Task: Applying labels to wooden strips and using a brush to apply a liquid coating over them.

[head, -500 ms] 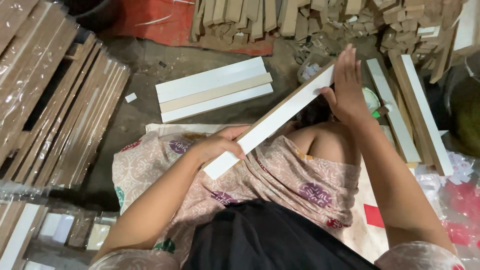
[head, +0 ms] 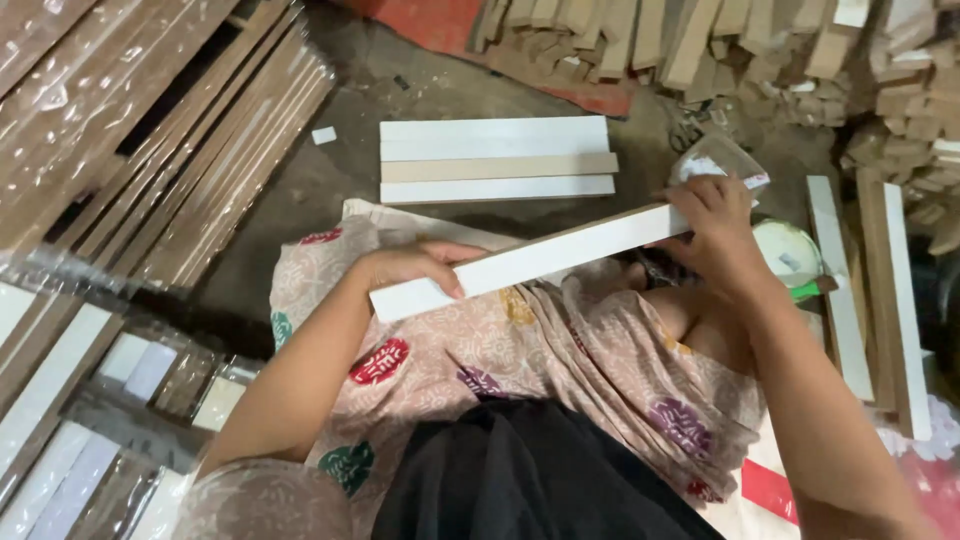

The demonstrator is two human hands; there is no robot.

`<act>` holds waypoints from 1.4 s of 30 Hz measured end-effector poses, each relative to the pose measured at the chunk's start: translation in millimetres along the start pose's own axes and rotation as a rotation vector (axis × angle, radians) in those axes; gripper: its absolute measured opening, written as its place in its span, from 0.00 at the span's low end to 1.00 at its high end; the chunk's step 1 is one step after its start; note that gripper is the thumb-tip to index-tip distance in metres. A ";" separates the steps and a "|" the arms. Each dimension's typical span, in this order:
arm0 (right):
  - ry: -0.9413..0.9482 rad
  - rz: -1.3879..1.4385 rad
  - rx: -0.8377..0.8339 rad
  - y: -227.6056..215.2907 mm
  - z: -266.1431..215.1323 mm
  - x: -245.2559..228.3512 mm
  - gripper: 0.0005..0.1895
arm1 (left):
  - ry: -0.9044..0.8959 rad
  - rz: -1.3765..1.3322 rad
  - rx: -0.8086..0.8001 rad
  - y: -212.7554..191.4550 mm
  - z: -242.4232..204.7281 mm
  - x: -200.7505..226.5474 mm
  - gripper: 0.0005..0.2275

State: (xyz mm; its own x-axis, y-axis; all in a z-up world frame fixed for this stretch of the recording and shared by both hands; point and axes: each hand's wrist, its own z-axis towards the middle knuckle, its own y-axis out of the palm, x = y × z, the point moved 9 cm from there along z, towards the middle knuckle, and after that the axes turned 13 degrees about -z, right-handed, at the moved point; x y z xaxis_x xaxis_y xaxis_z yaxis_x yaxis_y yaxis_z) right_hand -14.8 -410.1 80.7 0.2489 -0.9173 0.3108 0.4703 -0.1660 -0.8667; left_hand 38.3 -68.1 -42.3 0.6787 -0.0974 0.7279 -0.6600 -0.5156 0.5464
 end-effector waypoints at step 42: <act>0.666 0.492 -0.806 220.8 45.2 -27.8 0.59 | -0.048 0.770 1.012 -255.2 30.4 14.0 0.12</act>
State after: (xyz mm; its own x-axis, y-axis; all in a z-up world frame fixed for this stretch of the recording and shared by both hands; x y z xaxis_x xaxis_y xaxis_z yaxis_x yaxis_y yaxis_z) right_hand 120.4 -404.9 -101.7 -0.3539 -0.9160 -0.1888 -0.2900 0.2994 -0.9090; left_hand 226.1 36.3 -184.2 0.2560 -0.6793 0.6878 -0.3618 -0.7271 -0.5835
